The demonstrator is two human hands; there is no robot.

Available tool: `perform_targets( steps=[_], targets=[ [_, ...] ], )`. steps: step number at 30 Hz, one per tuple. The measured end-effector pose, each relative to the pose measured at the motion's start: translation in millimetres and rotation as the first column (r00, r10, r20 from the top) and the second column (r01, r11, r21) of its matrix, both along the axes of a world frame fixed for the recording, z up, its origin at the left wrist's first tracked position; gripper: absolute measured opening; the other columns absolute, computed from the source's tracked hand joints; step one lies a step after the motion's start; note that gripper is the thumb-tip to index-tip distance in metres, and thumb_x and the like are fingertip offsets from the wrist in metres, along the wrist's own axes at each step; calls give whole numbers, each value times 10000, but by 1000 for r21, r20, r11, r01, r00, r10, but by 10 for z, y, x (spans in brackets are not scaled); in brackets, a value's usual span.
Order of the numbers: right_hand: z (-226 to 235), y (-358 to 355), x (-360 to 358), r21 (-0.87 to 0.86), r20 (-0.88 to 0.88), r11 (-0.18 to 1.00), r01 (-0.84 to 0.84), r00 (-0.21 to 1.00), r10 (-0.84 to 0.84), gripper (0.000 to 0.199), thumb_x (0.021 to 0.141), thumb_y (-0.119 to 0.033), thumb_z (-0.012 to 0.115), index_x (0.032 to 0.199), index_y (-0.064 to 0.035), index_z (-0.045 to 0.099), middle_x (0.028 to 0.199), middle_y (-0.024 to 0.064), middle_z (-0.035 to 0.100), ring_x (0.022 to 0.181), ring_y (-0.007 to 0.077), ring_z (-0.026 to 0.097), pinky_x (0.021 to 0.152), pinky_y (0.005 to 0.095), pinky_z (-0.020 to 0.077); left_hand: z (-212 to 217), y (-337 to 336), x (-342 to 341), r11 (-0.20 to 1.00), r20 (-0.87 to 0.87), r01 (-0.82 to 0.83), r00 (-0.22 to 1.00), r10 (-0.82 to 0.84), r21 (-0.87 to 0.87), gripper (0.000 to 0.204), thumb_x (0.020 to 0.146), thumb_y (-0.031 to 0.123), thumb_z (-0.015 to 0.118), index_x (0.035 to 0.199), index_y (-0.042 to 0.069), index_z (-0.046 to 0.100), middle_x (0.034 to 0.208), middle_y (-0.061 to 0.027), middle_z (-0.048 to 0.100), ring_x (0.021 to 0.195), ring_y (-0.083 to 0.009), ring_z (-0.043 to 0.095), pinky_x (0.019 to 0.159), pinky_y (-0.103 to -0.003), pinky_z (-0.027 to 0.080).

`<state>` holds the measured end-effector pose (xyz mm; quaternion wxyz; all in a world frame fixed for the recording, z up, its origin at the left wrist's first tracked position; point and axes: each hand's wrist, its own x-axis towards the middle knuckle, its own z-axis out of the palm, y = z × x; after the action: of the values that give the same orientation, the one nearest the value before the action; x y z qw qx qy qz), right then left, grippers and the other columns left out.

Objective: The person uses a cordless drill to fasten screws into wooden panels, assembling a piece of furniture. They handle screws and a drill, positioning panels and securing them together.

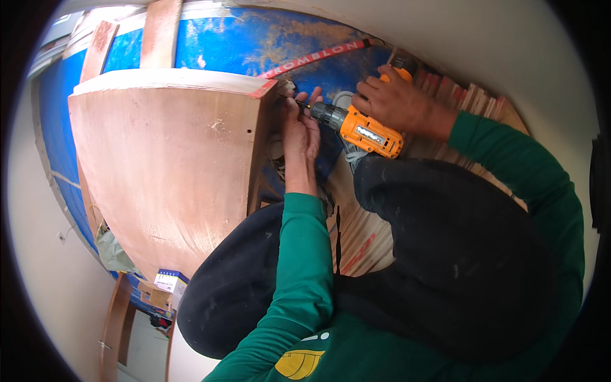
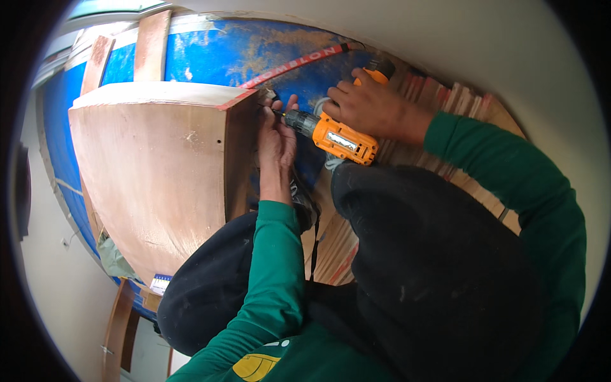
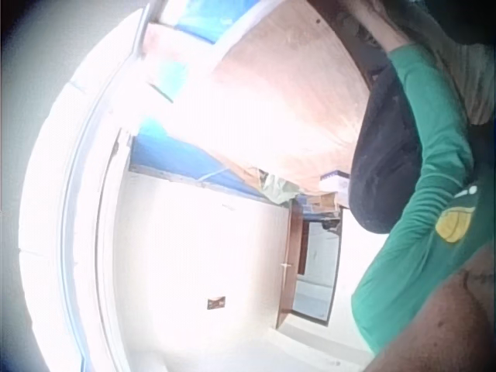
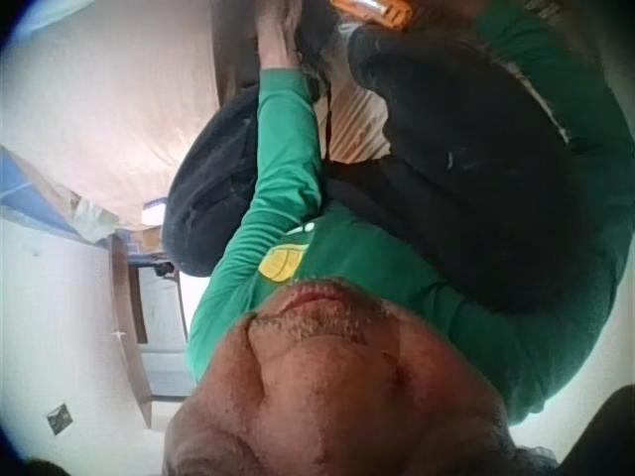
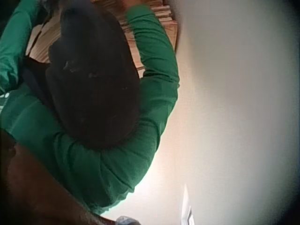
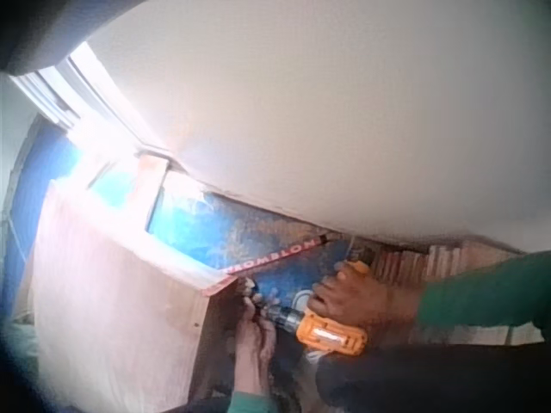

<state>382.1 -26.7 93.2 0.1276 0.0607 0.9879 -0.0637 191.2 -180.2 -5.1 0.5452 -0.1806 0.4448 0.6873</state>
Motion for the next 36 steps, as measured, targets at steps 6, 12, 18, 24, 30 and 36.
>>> perform_targets(
  steps=[6, 12, 18, 24, 30, 36],
  targets=[
    [32, -37, 92, 18, -29, 999, 27, 999, -26, 216, 1025, -196, 641, 1237, -160, 668, 1072, 18, 663, 1093, 187, 692, 1039, 484, 490, 7, -109, -188, 981, 3, 146, 989, -148, 126, 229, 1152, 223, 596, 1334, 86, 573, 1282, -154, 698, 1396, -522, 609, 1139, -577, 589],
    [8, -17, 67, 16, -19, 998, 65, 998, -64, 244, 1030, -185, 649, 1273, -163, 670, 1077, 11, 662, 1114, 179, 687, 1051, 475, 481, 34, -1, -281, 973, -80, 222, 973, -216, 66, 228, 1174, 224, 547, 1347, 76, 545, 1239, -159, 717, 1353, -510, 648, 1123, -557, 605],
    [3, -5, 49, -38, -3, 995, 93, 996, -93, 253, 1041, -174, 650, 1293, -174, 661, 1088, 5, 661, 1136, 177, 685, 1069, 475, 473, 52, 44, -269, 978, -85, 207, 975, -204, 30, 224, 1191, 217, 496, 1352, 65, 531, 1248, -172, 708, 1356, -506, 647, 1118, -557, 610],
    [-47, 19, 37, -34, 17, 996, 87, 996, -86, 256, 1046, -188, 648, 1302, -174, 658, 1094, 9, 663, 1151, 183, 685, 1104, 500, 480, 7, 42, -254, 979, -112, 204, 973, -201, 19, 262, 1180, 258, 535, 1366, 80, 487, 1239, -179, 690, 1313, -505, 675, 1075, -574, 630],
    [-91, 47, 26, -15, 6, 998, 67, 998, -66, 259, 1048, -192, 644, 1306, -169, 653, 1102, 8, 665, 1166, 187, 687, 1130, 513, 481, 11, 29, -252, 980, -125, 199, 973, -194, 27, 205, 1186, 218, 511, 1325, 70, 534, 1274, -179, 695, 1355, -504, 648, 1113, -537, 615],
    [-103, 49, 44, -22, 0, 997, 74, 997, -74, 279, 1044, -191, 642, 1323, -178, 653, 1106, 7, 663, 1166, 187, 686, 1135, 514, 470, -22, 27, -263, 975, -136, 220, 967, -213, 37, 250, 1170, 273, 564, 1340, 98, 509, 1234, -156, 690, 1307, -500, 680, 1082, -561, 624]
  ],
)
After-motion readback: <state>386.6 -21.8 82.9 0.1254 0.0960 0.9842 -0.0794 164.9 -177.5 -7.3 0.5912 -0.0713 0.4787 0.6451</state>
